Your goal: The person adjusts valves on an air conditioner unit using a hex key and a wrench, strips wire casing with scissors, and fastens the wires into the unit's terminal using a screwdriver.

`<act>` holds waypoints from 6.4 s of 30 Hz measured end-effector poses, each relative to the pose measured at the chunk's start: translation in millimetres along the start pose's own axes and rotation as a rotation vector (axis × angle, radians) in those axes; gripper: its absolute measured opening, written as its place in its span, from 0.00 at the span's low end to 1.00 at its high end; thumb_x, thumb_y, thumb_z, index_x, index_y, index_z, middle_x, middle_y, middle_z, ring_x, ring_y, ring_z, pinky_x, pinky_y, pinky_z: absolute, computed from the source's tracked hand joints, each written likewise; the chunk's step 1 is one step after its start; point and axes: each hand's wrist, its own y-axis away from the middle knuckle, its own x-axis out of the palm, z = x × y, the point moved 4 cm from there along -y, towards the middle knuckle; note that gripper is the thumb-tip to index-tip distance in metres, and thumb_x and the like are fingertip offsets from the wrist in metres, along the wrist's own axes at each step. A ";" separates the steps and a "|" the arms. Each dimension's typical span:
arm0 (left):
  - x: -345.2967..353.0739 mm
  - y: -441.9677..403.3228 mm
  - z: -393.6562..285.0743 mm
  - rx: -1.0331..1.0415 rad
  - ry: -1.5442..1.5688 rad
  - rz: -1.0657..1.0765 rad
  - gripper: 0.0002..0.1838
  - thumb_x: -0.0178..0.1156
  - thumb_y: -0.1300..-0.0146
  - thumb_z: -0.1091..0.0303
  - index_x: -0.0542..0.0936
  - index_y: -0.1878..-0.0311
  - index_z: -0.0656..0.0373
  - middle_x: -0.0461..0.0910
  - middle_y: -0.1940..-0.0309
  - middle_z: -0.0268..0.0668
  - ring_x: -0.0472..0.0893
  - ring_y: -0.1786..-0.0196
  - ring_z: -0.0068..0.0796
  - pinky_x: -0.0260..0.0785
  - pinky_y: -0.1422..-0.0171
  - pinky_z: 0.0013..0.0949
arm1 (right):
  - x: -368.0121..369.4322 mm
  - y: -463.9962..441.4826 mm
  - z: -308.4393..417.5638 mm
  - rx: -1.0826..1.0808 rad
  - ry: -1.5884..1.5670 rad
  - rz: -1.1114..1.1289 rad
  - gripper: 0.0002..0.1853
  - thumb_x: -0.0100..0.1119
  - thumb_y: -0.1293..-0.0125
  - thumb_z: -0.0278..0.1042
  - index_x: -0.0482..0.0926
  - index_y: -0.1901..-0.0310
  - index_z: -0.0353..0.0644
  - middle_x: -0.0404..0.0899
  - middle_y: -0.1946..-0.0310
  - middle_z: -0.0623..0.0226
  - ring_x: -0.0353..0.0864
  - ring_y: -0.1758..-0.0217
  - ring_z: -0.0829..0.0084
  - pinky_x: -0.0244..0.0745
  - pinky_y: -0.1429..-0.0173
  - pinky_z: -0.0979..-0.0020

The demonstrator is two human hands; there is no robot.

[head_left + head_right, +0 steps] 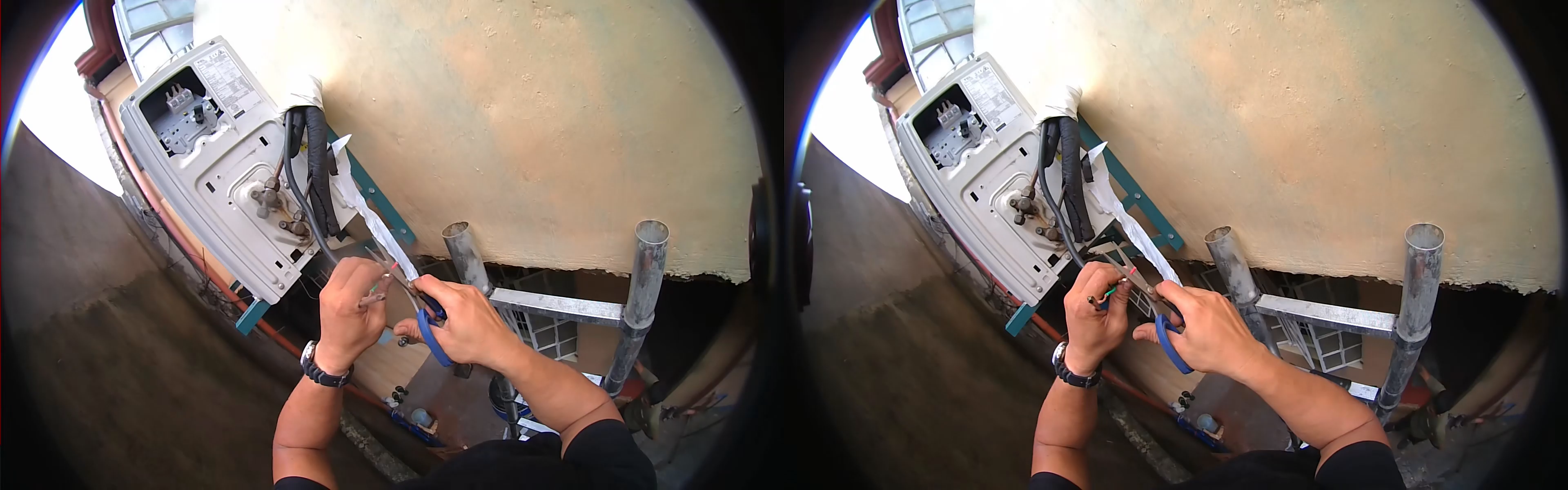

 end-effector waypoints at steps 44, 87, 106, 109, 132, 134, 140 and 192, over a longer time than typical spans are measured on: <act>-6.1 -12.0 -3.5 0.110 -0.070 0.124 0.13 0.79 0.44 0.65 0.83 0.67 0.59 0.76 0.74 0.35 0.75 0.72 0.38 0.67 0.68 0.37 | 2.3 -3.8 -12.8 -0.232 0.139 -0.250 0.26 0.86 0.49 0.52 0.84 0.57 0.44 0.80 0.76 0.69 0.82 0.72 0.64 0.75 0.66 0.62; 169.2 258.9 -26.9 -1.062 1.160 0.223 0.05 0.62 0.22 0.69 0.78 0.52 0.59 0.76 0.73 0.27 0.68 0.77 0.10 0.57 0.77 0.19 | -8.2 -28.3 94.5 -0.220 1.148 1.181 0.23 0.77 0.42 0.46 0.85 0.49 0.42 0.89 0.63 0.56 0.89 0.56 0.57 0.84 0.58 0.52; 208.9 347.1 -28.7 -1.523 1.534 0.071 0.10 0.57 0.22 0.62 0.78 0.57 0.58 0.79 0.70 0.37 0.81 0.68 0.31 0.75 0.66 0.38 | 142.1 -7.7 30.3 -0.254 0.598 0.855 0.15 0.75 0.45 0.44 0.86 0.62 0.43 0.88 0.71 0.56 0.90 0.65 0.54 0.85 0.58 0.55; 208.4 377.5 -24.6 -1.578 1.585 -0.012 0.09 0.58 0.22 0.62 0.79 0.48 0.57 0.81 0.64 0.34 0.81 0.66 0.27 0.75 0.64 0.35 | 91.6 111.9 -53.2 0.175 0.199 0.757 0.23 0.73 0.41 0.45 0.82 0.45 0.48 0.89 0.63 0.54 0.89 0.55 0.48 0.81 0.52 0.50; 228.9 327.5 -81.0 -1.269 1.554 0.625 0.11 0.69 0.25 0.63 0.85 0.50 0.61 0.78 0.71 0.27 0.72 0.71 0.13 0.62 0.71 0.21 | -210.5 293.8 -19.2 0.534 0.263 -0.814 0.27 0.68 0.29 0.28 0.71 0.31 0.41 0.83 0.57 0.67 0.83 0.59 0.78 0.81 0.53 0.74; 225.6 327.6 -78.3 -1.248 1.570 0.573 0.10 0.70 0.26 0.63 0.84 0.51 0.60 0.78 0.71 0.27 0.71 0.73 0.13 0.62 0.72 0.21 | -221.4 329.8 -35.3 0.533 0.349 -0.966 0.26 0.67 0.25 0.33 0.69 0.30 0.41 0.82 0.58 0.68 0.82 0.60 0.79 0.79 0.55 0.76; 222.4 324.9 -80.0 -1.245 1.506 0.582 0.08 0.70 0.27 0.67 0.82 0.55 0.59 0.77 0.73 0.23 0.69 0.76 0.10 0.58 0.73 0.21 | -207.3 522.4 -135.7 1.033 0.135 -1.289 0.21 0.67 0.25 0.37 0.74 0.36 0.42 0.84 0.64 0.68 0.82 0.68 0.78 0.77 0.66 0.74; 186.0 89.2 -216.7 -0.718 2.345 0.509 0.07 0.60 0.21 0.60 0.72 0.54 0.47 0.84 0.70 0.38 0.79 0.64 0.40 0.74 0.61 0.43 | -176.0 841.2 -294.0 1.713 -0.042 -1.521 0.24 0.55 0.18 0.54 0.76 0.65 0.41 0.74 0.77 0.66 0.74 0.82 0.70 0.71 0.81 0.67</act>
